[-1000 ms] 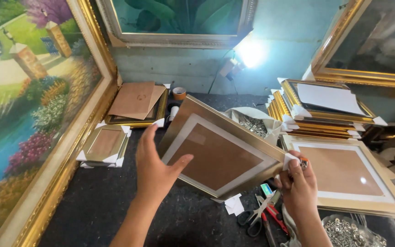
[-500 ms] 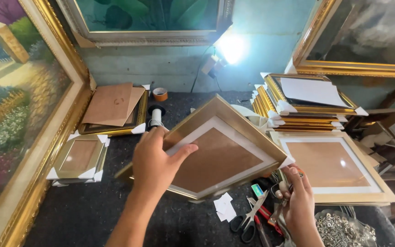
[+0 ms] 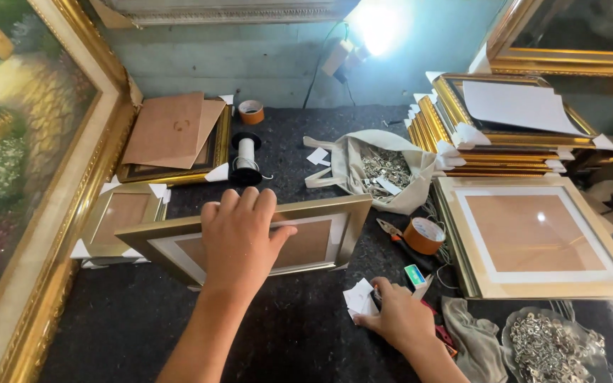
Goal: Attaching white cardboard corner protectors to the corners of picture frames to protect them during storage or transport.
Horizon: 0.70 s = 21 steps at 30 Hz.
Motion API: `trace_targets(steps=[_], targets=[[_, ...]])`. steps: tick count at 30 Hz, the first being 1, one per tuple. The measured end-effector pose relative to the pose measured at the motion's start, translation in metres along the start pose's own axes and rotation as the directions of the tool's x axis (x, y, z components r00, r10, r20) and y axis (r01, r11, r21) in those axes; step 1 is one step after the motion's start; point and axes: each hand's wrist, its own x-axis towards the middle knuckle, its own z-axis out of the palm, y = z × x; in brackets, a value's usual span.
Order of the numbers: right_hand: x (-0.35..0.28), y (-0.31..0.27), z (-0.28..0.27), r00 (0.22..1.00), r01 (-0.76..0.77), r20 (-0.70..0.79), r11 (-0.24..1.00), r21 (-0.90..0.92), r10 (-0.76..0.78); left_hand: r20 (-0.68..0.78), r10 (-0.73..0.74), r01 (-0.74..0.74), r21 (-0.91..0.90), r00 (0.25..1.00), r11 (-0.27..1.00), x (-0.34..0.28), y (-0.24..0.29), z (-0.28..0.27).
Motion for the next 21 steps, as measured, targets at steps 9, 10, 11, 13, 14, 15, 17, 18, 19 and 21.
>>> trace_targets(steps=[9, 10, 11, 13, 14, 15, 17, 18, 19, 21], targets=[[0.016, 0.024, 0.005, 0.996, -0.025, -0.068, 0.927, 0.374, 0.055, 0.006, -0.036, 0.036, 0.033, 0.999, 0.999, -0.001, 0.003, 0.002], [0.021, 0.031, 0.005, 0.996, -0.026, -0.067, 0.927, 0.375, 0.055, 0.008, -0.036, 0.035, 0.033, 0.999, 0.999, -0.001, 0.004, 0.003], [0.026, 0.038, 0.005, 0.994, -0.02, -0.096, 0.933, 0.359, 0.058, 0.005, -0.04, 0.04, 0.039, 0.999, 0.998, -0.002, 0.004, 0.003], [0.025, 0.046, -0.001, 0.99, -0.015, -0.124, 0.939, 0.342, 0.061, 0.003, -0.044, 0.044, 0.045, 0.999, 0.998, -0.003, 0.005, 0.002], [0.02, 0.047, -0.007, 0.986, -0.054, -0.125, 0.917, 0.394, 0.112, -0.003, -0.034, 0.034, 0.049, 0.999, 0.998, -0.003, 0.005, 0.002], [0.015, 0.048, -0.014, 0.979, -0.09, -0.126, 0.891, 0.445, 0.162, -0.011, -0.025, 0.026, 0.054, 1.0, 0.998, -0.003, 0.005, 0.001], [0.004, 0.046, -0.023, 0.97, -0.064, -0.163, 0.838, 0.541, 0.179, 0.007, -0.021, 0.02, 0.043, 1.0, 0.999, -0.001, 0.005, -0.001], [-0.002, 0.044, -0.027, 0.96, -0.035, -0.194, 0.775, 0.631, 0.201, 0.028, -0.015, 0.015, 0.031, 0.999, 0.999, -0.001, 0.004, -0.002], [0.001, 0.048, -0.025, 0.96, -0.03, -0.198, 0.775, 0.631, 0.198, 0.024, -0.017, 0.016, 0.034, 1.0, 0.999, 0.001, 0.004, -0.002], [0.006, 0.055, -0.02, 0.96, 0.014, -0.176, 0.592, 0.806, 0.217, 0.069, 0.003, -0.005, 0.034, 0.998, 0.999, 0.003, 0.003, -0.004]])
